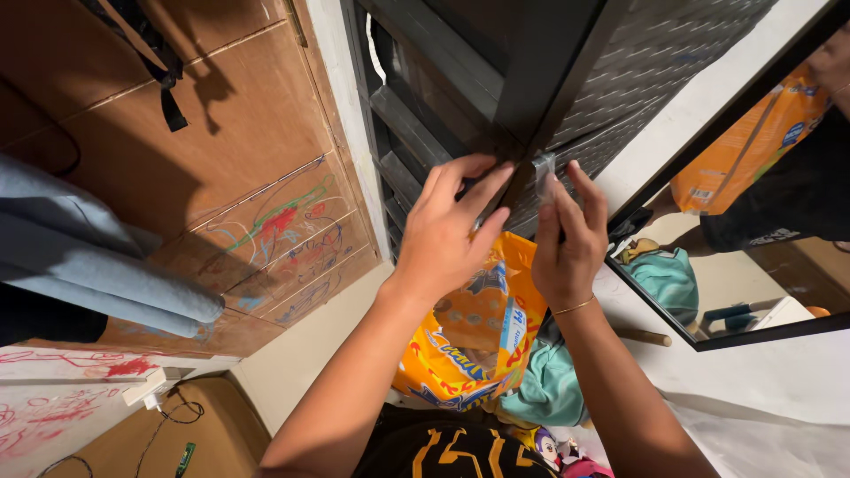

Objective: The person folds various clothing items and places them into a plastic storage container. They then open a package of diapers, remove several units, and place them on the bed. Finally, they move a small fan on a nearby shelf.

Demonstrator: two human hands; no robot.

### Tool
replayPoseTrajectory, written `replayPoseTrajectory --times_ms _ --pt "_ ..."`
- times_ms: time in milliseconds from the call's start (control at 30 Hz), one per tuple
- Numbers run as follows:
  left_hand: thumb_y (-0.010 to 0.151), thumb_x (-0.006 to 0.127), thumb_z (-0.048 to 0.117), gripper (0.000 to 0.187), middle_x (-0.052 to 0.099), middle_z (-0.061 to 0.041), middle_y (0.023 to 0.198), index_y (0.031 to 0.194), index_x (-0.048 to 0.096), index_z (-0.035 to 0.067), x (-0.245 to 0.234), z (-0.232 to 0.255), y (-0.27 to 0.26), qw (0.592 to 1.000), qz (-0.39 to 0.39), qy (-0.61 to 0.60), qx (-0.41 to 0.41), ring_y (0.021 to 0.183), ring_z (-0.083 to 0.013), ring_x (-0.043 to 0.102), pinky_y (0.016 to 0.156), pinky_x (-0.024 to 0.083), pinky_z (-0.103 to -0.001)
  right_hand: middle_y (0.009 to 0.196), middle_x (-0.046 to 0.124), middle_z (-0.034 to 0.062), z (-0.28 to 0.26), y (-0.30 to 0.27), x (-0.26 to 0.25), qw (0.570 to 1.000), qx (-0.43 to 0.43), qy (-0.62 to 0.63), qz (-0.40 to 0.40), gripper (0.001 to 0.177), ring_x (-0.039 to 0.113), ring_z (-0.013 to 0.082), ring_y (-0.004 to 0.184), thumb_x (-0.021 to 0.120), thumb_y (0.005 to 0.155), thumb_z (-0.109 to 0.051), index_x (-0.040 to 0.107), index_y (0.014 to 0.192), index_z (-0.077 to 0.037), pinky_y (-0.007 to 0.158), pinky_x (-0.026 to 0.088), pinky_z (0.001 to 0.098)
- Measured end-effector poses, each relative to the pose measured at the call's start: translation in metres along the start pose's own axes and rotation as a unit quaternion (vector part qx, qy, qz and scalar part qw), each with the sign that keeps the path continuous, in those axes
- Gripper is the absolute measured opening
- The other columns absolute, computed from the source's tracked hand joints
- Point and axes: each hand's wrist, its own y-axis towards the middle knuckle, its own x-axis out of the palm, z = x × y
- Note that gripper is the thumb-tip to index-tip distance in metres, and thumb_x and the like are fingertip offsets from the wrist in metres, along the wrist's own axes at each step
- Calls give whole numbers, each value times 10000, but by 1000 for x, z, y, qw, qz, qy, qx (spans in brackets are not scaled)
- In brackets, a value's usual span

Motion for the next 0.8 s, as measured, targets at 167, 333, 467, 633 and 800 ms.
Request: replayPoseTrajectory --times_ms 167,333,467,633,800 --pt "933 750 120 339 649 -79 1220 1269 705 115 13 -9 8 999 -14 -19 -42 1117 -279 649 935 555 -362 1451 584 203 3 2 3 1000 1 -6 11 298 626 361 1312 602 1063 -7 643 1358 7 1100 517 409" --pt "926 770 135 366 647 -90 1213 1280 690 84 20 -15 3 999 6 -27 -25 1124 -290 657 975 552 -366 1479 556 216 5 0 5 1000 -3 -17 6 406 590 383 1357 643 1015 -26 588 1412 33 1156 482 428" --pt "912 794 161 454 626 -115 1277 1330 650 53 16 -16 2 995 -7 -73 -64 1175 -292 653 1013 543 -356 1518 514 237 0 0 -4 1000 -13 -3 -28 496 549 400 1393 701 973 -71 555 1438 23 1172 461 430" --pt "838 852 220 673 563 -160 1390 1417 556 47 -5 -19 -14 994 -46 -33 -94 1294 -351 577 1101 472 -404 1542 504 224 1 0 -33 996 -10 52 -65 602 521 393 1446 717 963 -114 478 1498 24 1220 429 445" --pt "687 861 255 980 437 -248 1483 1521 396 33 -23 -31 -67 967 -145 36 -204 1349 -455 435 1075 384 -461 1433 552 224 6 -39 -42 990 9 62 -126 642 547 410 1344 771 852 -185 517 1408 10 1137 436 458"
